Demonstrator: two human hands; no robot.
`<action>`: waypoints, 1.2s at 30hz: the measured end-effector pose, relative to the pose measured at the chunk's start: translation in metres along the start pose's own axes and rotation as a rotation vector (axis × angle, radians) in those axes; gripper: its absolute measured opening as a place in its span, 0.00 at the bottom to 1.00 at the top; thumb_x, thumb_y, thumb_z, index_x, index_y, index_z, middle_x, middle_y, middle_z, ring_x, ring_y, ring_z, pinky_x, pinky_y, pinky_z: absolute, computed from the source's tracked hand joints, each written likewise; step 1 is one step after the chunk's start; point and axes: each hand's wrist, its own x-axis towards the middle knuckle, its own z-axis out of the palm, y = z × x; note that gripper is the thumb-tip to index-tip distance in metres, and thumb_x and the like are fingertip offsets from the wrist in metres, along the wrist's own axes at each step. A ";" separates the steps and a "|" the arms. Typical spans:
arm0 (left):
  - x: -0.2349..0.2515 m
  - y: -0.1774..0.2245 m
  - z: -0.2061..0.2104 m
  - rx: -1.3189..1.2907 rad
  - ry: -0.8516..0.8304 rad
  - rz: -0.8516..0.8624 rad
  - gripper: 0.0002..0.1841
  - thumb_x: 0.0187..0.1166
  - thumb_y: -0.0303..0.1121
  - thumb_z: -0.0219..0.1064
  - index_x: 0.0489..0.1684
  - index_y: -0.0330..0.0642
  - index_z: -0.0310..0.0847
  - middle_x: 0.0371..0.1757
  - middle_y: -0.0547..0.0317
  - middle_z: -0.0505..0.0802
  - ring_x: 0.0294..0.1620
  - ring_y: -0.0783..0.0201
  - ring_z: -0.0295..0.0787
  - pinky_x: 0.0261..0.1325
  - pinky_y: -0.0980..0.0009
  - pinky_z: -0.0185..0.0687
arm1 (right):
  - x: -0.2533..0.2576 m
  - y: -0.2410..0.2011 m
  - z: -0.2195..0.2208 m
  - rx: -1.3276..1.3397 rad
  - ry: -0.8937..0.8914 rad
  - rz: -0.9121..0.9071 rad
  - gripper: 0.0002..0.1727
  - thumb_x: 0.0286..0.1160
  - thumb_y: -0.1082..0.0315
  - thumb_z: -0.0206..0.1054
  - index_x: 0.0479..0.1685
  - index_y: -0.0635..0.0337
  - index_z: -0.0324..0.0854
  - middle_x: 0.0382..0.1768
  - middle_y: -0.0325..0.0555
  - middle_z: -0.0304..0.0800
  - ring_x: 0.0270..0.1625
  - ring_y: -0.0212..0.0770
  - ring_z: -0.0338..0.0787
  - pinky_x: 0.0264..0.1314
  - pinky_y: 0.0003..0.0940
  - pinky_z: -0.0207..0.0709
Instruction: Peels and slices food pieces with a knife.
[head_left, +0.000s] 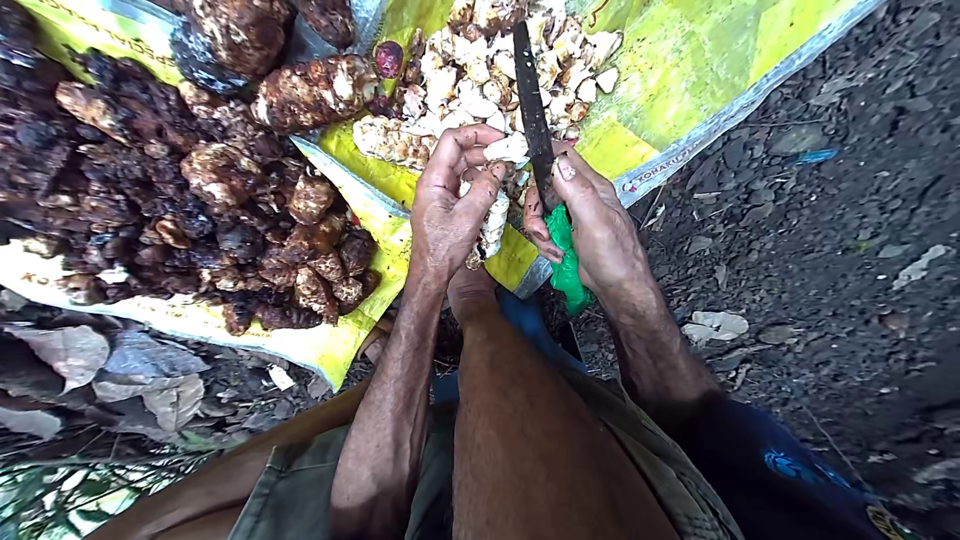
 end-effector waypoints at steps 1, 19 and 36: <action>0.000 0.001 0.001 0.041 0.001 0.016 0.15 0.79 0.21 0.62 0.62 0.31 0.77 0.47 0.53 0.90 0.46 0.63 0.89 0.51 0.67 0.88 | -0.003 0.000 -0.002 -0.012 -0.022 -0.014 0.24 0.95 0.49 0.37 0.77 0.40 0.70 0.21 0.38 0.73 0.12 0.31 0.68 0.12 0.20 0.62; -0.005 0.008 0.000 0.040 0.010 0.032 0.11 0.84 0.26 0.61 0.60 0.32 0.77 0.46 0.53 0.88 0.42 0.64 0.87 0.45 0.69 0.88 | 0.005 0.013 -0.002 0.022 -0.103 -0.115 0.24 0.93 0.54 0.41 0.84 0.39 0.64 0.22 0.38 0.73 0.13 0.31 0.69 0.13 0.20 0.63; -0.008 0.014 -0.001 -0.089 0.067 -0.116 0.15 0.75 0.21 0.64 0.59 0.37 0.79 0.43 0.57 0.88 0.38 0.67 0.87 0.41 0.73 0.87 | 0.016 0.021 -0.015 0.148 -0.200 -0.154 0.28 0.93 0.49 0.37 0.84 0.46 0.65 0.23 0.39 0.73 0.12 0.30 0.67 0.09 0.21 0.62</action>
